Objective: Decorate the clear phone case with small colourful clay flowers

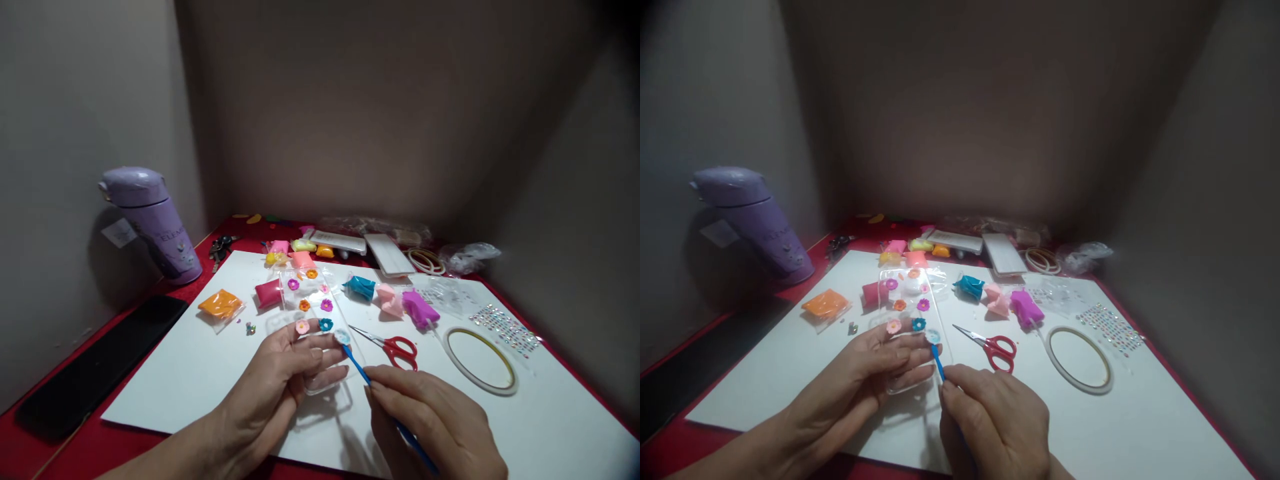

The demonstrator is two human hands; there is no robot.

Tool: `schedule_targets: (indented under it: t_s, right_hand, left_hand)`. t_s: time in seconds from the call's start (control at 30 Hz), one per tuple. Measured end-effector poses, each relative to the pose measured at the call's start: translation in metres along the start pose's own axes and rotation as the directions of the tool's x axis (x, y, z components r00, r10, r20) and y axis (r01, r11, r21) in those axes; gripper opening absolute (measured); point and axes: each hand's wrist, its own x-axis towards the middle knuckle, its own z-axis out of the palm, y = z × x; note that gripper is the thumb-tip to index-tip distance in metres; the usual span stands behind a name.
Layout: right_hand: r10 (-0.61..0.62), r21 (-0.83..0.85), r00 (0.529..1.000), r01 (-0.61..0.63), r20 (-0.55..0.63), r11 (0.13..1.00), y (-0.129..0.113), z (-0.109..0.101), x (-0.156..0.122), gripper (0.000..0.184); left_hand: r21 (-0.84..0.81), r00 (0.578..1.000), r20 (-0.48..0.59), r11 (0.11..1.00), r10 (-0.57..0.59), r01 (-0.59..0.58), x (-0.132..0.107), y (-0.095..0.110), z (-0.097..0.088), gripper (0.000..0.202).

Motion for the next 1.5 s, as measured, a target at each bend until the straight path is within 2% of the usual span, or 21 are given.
schedule_targets:
  t_s: [0.3,0.47,0.7,1.23,1.5]
  right_hand:
    - [0.005,0.019,1.0,-0.005,0.004,1.0,0.0005,-0.0014,-0.0002,0.016]
    - [0.006,0.026,1.0,-0.006,-0.012,1.0,0.0017,0.0008,-0.0018,0.015]
    - [-0.001,0.046,1.0,0.002,-0.001,0.999,0.0007,-0.0014,0.001,0.015]
    - [0.002,0.057,1.0,-0.003,0.007,0.998,0.0039,-0.0027,-0.0023,0.026]
    - [-0.01,0.068,0.999,0.007,0.049,0.998,0.0061,-0.0047,-0.0046,0.026]
  left_hand:
    - [0.014,1.0,0.005,1.0,0.009,-0.009,0.0012,-0.0003,0.0005,0.03]
    - [0.064,0.999,-0.041,0.998,-0.005,0.008,0.0002,0.0006,0.0009,0.035]
    - [0.072,1.0,-0.02,0.997,0.009,-0.008,-0.0013,0.0006,-0.0004,0.031]
    - [0.081,0.998,-0.057,0.997,0.013,-0.008,-0.0008,0.0013,0.0003,0.03]
    - [0.093,0.999,-0.032,0.996,0.001,0.002,-0.0012,0.0006,-0.0004,0.038]
